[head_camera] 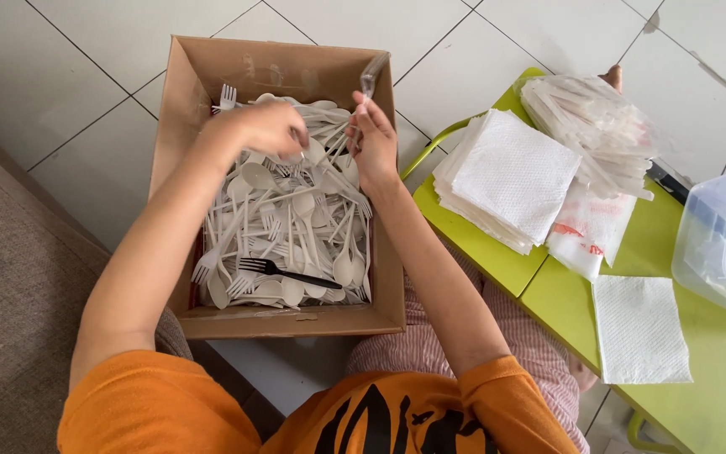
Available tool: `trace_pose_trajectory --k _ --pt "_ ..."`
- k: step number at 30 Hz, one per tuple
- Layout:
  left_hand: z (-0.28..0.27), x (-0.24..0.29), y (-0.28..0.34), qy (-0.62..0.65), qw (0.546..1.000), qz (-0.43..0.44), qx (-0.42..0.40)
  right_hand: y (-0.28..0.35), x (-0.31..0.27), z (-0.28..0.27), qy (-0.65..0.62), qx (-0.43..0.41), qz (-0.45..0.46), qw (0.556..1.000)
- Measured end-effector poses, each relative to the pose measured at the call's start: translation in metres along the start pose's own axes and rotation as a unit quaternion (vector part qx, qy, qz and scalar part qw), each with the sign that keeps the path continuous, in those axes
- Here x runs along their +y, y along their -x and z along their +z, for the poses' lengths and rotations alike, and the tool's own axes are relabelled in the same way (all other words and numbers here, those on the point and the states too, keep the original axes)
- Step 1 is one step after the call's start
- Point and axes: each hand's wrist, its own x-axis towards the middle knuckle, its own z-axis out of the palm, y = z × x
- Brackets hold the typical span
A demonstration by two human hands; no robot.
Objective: Wrapping plastic forks and spoons in paper napkins at a small table.
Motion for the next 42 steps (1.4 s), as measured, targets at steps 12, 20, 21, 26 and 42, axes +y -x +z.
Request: trace_pose_trajectory --k 12,20,21,26,42 --pt "-0.030 0.004 0.037 0.389 0.912 -0.026 0.126 0.024 0.009 0.013 0.430 -0.139 -0.182 0.873" --pt "-0.037 0.027 0.044 0.386 0.918 0.036 0.084 0.033 -0.010 0.019 0.350 -0.134 -0.068 0.925" --pt "-0.035 0.027 0.047 0.369 0.924 0.034 0.092 0.037 -0.013 0.021 0.342 -0.131 -0.048 0.929" --pt "-0.043 0.029 0.050 0.339 0.933 0.051 0.111 0.043 -0.010 0.022 0.320 -0.159 -0.104 0.928" --pt "-0.051 0.215 0.121 -0.004 0.947 0.202 0.248 0.172 -0.132 -0.092 0.228 -0.191 -0.160 0.941"
